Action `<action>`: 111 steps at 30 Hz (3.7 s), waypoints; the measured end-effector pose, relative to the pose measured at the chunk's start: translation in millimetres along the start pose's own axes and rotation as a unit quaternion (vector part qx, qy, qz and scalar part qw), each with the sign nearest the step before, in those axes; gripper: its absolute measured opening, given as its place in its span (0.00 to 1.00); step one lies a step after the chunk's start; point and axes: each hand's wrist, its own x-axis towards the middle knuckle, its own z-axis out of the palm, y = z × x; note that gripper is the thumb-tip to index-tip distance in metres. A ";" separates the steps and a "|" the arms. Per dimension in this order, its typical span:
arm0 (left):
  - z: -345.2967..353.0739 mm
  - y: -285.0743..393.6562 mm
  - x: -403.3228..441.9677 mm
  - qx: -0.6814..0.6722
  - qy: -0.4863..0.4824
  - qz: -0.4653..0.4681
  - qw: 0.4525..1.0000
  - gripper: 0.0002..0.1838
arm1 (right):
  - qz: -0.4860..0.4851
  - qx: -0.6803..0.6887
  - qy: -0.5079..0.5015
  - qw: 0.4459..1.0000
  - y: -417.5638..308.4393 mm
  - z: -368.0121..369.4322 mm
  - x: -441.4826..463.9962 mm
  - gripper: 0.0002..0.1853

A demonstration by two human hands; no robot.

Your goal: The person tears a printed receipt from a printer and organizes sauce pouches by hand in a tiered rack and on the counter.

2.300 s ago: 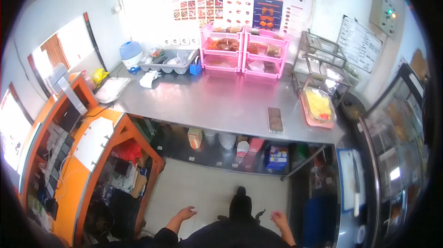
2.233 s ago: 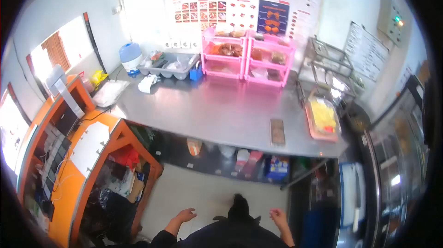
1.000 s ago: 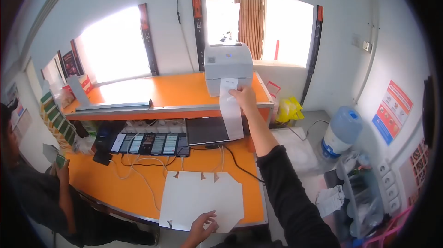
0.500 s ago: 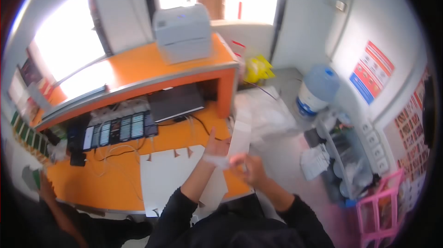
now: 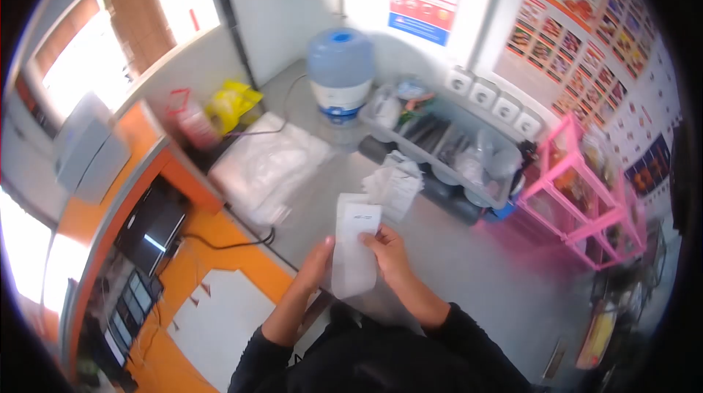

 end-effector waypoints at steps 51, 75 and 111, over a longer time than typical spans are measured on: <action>86.3 -31.6 266.8 0.716 0.125 0.346 0.594 0.12 | -0.266 -0.422 0.375 0.781 24.5 -144.6 208.8 0.10; 63.3 -72.0 232.2 0.732 0.053 0.291 0.614 0.30 | -0.182 -0.581 0.189 0.771 37.8 -154.2 164.4 0.36; 66.8 -251.1 -43.0 0.610 0.182 0.309 0.707 0.49 | -0.215 -0.705 0.070 0.672 29.0 -325.4 -308.2 0.35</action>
